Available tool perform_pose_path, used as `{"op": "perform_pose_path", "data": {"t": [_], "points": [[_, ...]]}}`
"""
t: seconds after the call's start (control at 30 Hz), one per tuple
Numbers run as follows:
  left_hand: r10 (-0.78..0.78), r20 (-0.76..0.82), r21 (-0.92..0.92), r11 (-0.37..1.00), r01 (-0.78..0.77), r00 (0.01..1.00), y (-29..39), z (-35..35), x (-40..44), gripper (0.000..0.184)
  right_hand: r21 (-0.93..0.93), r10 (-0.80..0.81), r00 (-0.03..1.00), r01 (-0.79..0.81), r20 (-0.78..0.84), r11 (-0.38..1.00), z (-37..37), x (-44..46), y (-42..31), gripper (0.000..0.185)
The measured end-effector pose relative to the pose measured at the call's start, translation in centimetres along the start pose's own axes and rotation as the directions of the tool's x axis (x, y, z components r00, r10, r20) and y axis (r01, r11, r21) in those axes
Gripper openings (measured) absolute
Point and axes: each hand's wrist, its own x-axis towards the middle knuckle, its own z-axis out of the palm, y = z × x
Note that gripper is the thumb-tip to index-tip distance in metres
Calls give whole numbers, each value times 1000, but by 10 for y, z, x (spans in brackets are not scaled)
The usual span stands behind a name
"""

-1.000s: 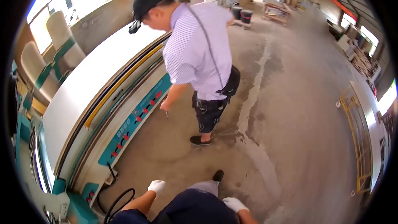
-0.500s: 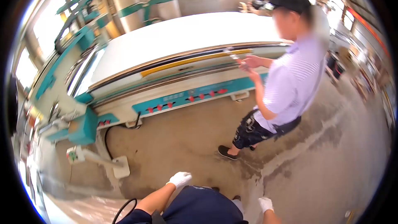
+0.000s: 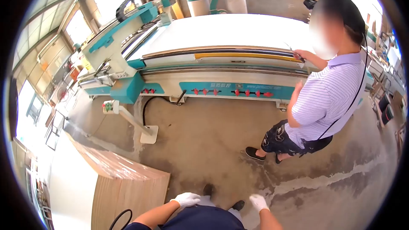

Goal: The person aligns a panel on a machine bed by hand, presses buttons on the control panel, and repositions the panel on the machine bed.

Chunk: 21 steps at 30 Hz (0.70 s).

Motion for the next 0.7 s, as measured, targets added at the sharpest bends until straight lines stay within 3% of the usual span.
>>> {"op": "perform_pose_path", "data": {"t": [0.07, 0.13, 0.23, 0.27, 0.33, 0.43, 0.47, 0.5, 0.57, 0.6, 0.63, 0.7], "points": [[-32, -118, -146, 989, 15, 992, -19, 16, -21, 58, -236, 81, 931, 5, 355, 972, 35, -38, 21, 33], [-62, -258, -233, 973, 0, 964, -43, 35, -43, 51, -181, 354, 854, -307, 381, 934, 7, -84, -22, 33], [-54, -276, -161, 987, 9, 960, -94, 64, -61, 36, -291, 144, 877, -5, 459, 957, 76, -106, 38, 29], [-215, -105, -243, 952, 185, 971, -94, 54, -75, 50, -333, 150, 878, 11, 454, 943, 68, -102, 24, 28], [-212, -36, -143, 968, 205, 977, -145, 79, -70, 51, -411, 168, 878, 35, 448, 911, 40, -84, -10, 27], [-407, -74, -326, 873, 364, 910, -168, 88, -94, 47, -409, 52, 968, 54, 244, 911, 27, -39, -51, 25], [-399, -57, -352, 866, 356, 915, -189, 99, -92, 48, -305, 37, 988, 11, 150, 952, 34, -22, -57, 26], [-392, -47, -379, 858, 347, 919, -220, 115, -79, 50, 198, 307, 950, -311, 55, 929, 42, -6, -74, 29], [-360, -89, -362, 880, 306, 929, -245, 114, -77, 52, 327, 356, 931, -363, 84, 873, 23, 33, -138, 37], [-333, -131, -316, 907, 279, 934, -231, 97, -90, 52, 470, 457, 876, -473, 156, 745, -10, 44, -200, 45], [-305, -172, -272, 929, 252, 937, -222, 83, -97, 52, 477, 412, 896, -439, 167, 761, -16, 54, -232, 47], [-319, -199, -377, 898, 228, 927, -231, 74, -91, 53, 439, 298, 936, -351, 186, 827, 3, 71, -258, 49]]}}
